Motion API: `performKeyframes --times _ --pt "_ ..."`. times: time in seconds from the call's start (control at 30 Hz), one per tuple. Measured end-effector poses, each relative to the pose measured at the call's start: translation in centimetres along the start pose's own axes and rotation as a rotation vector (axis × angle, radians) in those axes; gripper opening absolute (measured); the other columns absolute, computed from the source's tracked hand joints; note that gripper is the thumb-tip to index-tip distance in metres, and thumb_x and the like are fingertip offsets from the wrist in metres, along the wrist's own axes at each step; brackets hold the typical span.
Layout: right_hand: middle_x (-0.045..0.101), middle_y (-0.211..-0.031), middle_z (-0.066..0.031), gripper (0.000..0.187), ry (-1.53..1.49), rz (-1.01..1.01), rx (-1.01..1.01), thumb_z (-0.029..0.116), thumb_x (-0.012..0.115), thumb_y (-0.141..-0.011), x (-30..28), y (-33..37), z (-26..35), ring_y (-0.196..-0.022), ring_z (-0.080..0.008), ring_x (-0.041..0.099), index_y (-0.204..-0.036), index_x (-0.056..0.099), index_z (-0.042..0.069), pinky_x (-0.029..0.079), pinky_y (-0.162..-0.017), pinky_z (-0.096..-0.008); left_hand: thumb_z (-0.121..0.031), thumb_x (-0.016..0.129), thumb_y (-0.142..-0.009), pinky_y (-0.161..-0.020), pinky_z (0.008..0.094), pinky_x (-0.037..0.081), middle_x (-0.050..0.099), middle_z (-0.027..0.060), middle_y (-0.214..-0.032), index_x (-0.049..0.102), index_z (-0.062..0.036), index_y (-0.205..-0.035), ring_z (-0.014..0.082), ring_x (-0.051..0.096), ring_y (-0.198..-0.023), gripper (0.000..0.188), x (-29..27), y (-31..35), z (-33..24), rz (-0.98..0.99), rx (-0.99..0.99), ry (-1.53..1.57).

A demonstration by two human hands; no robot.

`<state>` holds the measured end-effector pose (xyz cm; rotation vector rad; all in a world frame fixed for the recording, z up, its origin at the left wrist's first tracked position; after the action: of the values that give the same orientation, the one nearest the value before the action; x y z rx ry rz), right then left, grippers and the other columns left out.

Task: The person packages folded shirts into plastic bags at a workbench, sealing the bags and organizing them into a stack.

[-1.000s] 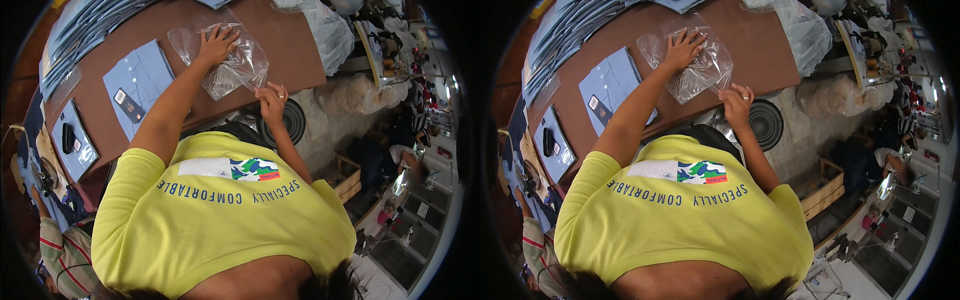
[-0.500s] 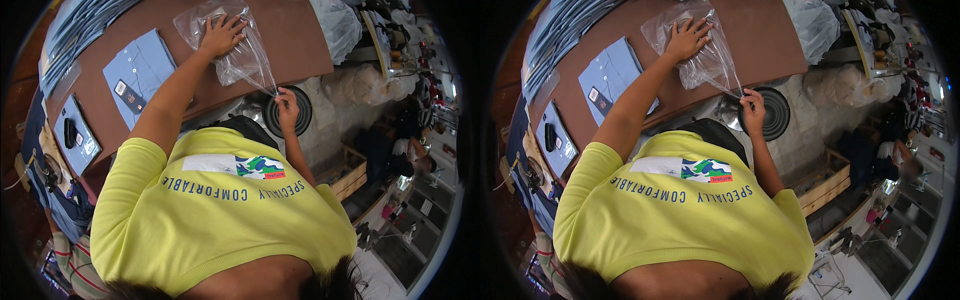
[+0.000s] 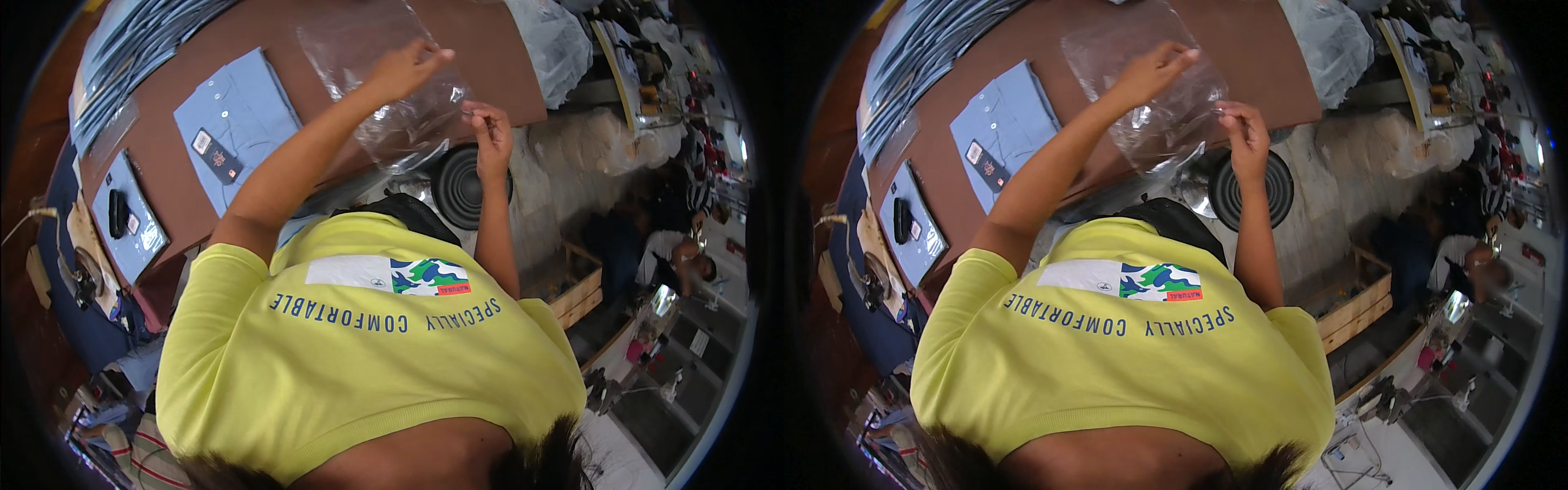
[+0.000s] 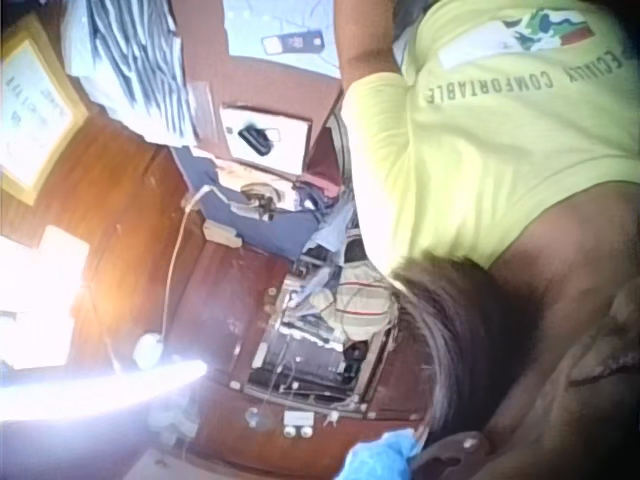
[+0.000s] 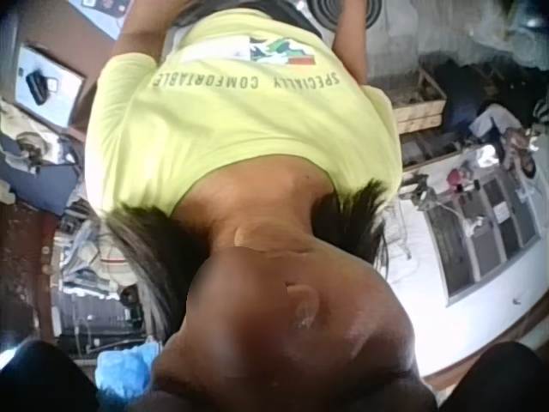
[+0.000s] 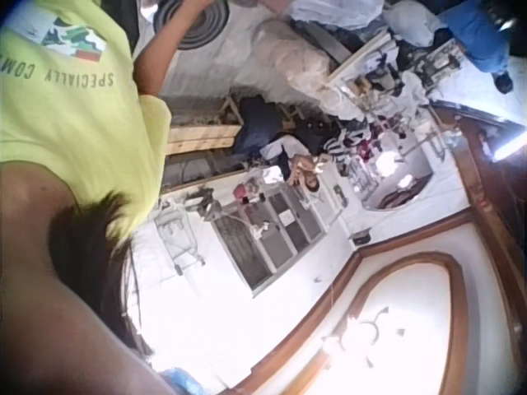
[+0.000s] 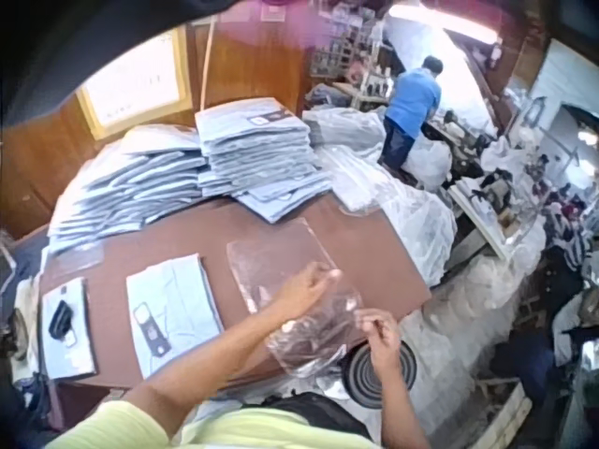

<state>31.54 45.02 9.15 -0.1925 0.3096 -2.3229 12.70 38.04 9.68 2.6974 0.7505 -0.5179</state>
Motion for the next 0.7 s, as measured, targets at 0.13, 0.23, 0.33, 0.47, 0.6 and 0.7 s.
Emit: performKeyframes --times 0.13,0.23,0.33,0.47,0.6,0.7 --pt "0.063 -0.102 -0.0093 0.011 0.392 0.41 -0.269 0.01 0.062 -0.088 8.4 -2.8 6.8 -0.093 -0.0187 0.06 -0.096 0.059 0.004 0.047 -0.083 -0.0301 -0.037 0.066 -0.084 -0.074 0.036 0.054 0.061 0.015 -0.107 0.043 -0.0065 -0.131 0.0229 0.062 -0.096 0.06 2.5 2.9 -0.2 0.506 -0.341 0.761" --pt "0.063 -0.098 -0.0076 0.017 0.445 0.523 -0.432 0.012 0.065 -0.086 12.9 -2.6 9.9 -0.092 -0.0181 0.058 -0.099 0.058 0.004 0.045 -0.082 -0.0314 -0.021 0.065 -0.084 -0.071 0.0314 0.055 0.06 0.0156 -0.112 0.033 -0.0061 -0.138 0.022 0.063 -0.096 0.065 -1.9 4.6 -0.8 0.505 -0.193 0.894" --pt "0.056 -0.113 -0.0091 0.031 0.021 0.144 -0.437 0.015 0.063 -0.088 12.8 -2.3 9.8 -0.099 -0.015 0.053 -0.114 0.05 0.004 0.044 -0.082 -0.0305 -0.007 0.061 -0.084 -0.07 0.0307 0.055 0.06 0.0151 -0.115 0.031 -0.0075 -0.141 0.0209 0.063 -0.097 0.065 -8.4 8.0 -2.0 0.32 0.022 0.829" --pt "0.054 -0.118 -0.0133 0.049 0.131 -0.043 0.263 0.042 0.052 -0.094 10.8 -4.9 -0.7 -0.104 -0.0155 0.054 -0.124 0.044 0.005 0.044 -0.083 -0.0277 0.0 0.056 -0.083 -0.074 0.0318 0.056 0.057 0.0139 -0.12 0.028 -0.0147 -0.144 0.0216 0.063 -0.099 0.069 -16.1 13.2 -2.6 0.126 0.173 0.701" --pt "0.059 -0.112 -0.0206 0.061 -0.346 0.702 1.001 0.059 0.035 -0.093 19.8 -0.6 -4.7 -0.098 -0.0239 0.061 -0.126 0.045 0.009 0.048 -0.082 -0.032 0.001 0.057 -0.082 -0.074 0.0325 0.056 0.055 0.0151 -0.123 0.025 -0.0183 -0.146 0.022 0.064 -0.098 0.073 -21.4 17.7 -0.6 -0.04 0.219 0.69" --pt "0.062 -0.11 -0.0199 0.059 -0.824 0.88 1.047 0.057 0.035 -0.094 27.4 0.6 -3.0 -0.095 -0.0276 0.064 -0.129 0.045 0.01 0.048 -0.086 -0.041 0.004 0.053 -0.083 -0.077 0.0344 0.055 0.054 0.0152 -0.126 0.027 -0.0213 -0.146 0.0238 0.063 -0.101 0.073 -24.6 20.2 3.6 -0.078 0.271 0.76"
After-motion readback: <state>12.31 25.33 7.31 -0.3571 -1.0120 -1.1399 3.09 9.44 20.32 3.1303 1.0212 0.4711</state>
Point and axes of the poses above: each hand's wrist, its own y-axis away from the middle knuckle, its own x-axis out of the palm, z = x × y, the point moved 7 cm from there along -y, towards the middle knuckle
